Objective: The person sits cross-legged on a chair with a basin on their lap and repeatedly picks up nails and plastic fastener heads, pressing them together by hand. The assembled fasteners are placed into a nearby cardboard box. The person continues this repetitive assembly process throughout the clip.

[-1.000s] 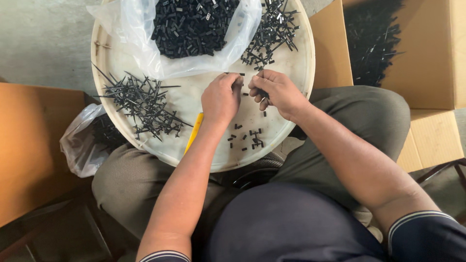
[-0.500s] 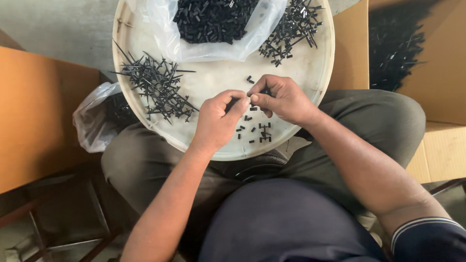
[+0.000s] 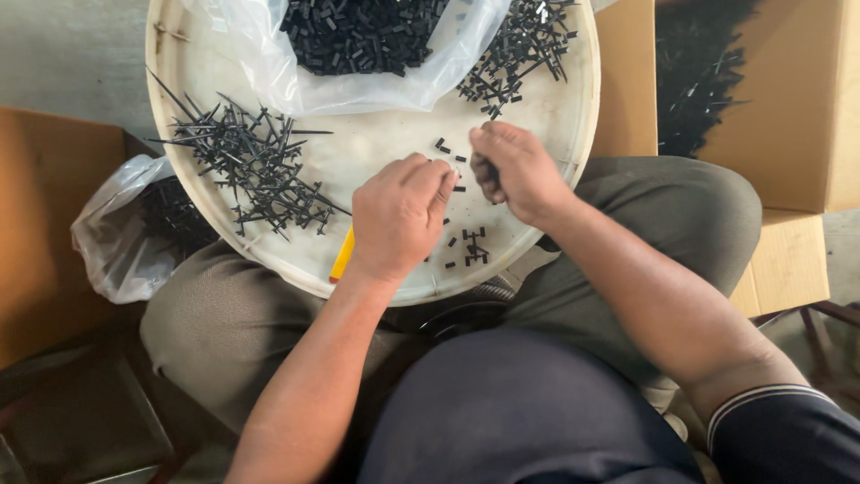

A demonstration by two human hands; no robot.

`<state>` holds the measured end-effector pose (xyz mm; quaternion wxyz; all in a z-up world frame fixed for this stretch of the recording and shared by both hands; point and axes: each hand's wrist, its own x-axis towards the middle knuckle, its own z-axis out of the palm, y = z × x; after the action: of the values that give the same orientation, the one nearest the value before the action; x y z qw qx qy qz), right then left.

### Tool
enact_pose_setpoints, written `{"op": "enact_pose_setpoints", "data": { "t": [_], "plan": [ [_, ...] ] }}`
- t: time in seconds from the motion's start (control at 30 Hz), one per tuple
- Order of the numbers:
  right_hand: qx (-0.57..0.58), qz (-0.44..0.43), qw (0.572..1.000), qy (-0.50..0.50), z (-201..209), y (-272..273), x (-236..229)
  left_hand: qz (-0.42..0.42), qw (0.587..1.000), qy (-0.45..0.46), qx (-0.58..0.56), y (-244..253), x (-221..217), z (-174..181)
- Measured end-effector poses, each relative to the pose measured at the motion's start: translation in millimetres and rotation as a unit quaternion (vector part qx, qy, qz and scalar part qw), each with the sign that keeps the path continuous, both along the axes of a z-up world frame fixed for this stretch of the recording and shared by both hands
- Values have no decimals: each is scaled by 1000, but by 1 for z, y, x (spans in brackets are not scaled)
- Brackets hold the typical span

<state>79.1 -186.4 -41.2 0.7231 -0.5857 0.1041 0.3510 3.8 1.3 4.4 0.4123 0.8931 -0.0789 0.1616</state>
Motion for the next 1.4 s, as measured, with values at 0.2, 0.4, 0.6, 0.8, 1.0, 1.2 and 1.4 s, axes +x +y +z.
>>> {"op": "enact_pose_setpoints", "data": {
  "t": [0.2, 0.4, 0.6, 0.8, 1.0, 1.2, 1.4],
  "plan": [
    [86, 67, 993, 48, 9, 1, 3, 65, 997, 14, -47, 10, 5, 1],
    [-172, 220, 949, -150, 8, 5, -7, 53, 998, 32, -13, 3, -2, -16],
    [-223, 194, 788, -540, 12, 1, -18, 123, 881, 307, -339, 7, 9, -48],
    [123, -1, 992, 0, -3, -7, -1, 105, 816, 273, -499, 11, 8, -55],
    [161, 85, 982, 43, -7, -12, 2, 85, 882, 213, -412, 5, 8, -43],
    [32, 102, 993, -43, 1, -1, -4, 62, 940, 176, -286, 5, 7, -28],
    [-15, 41, 999, -19, 4, 0, 1, 58, 990, 124, -35, 4, 3, -12]
  ]
}}
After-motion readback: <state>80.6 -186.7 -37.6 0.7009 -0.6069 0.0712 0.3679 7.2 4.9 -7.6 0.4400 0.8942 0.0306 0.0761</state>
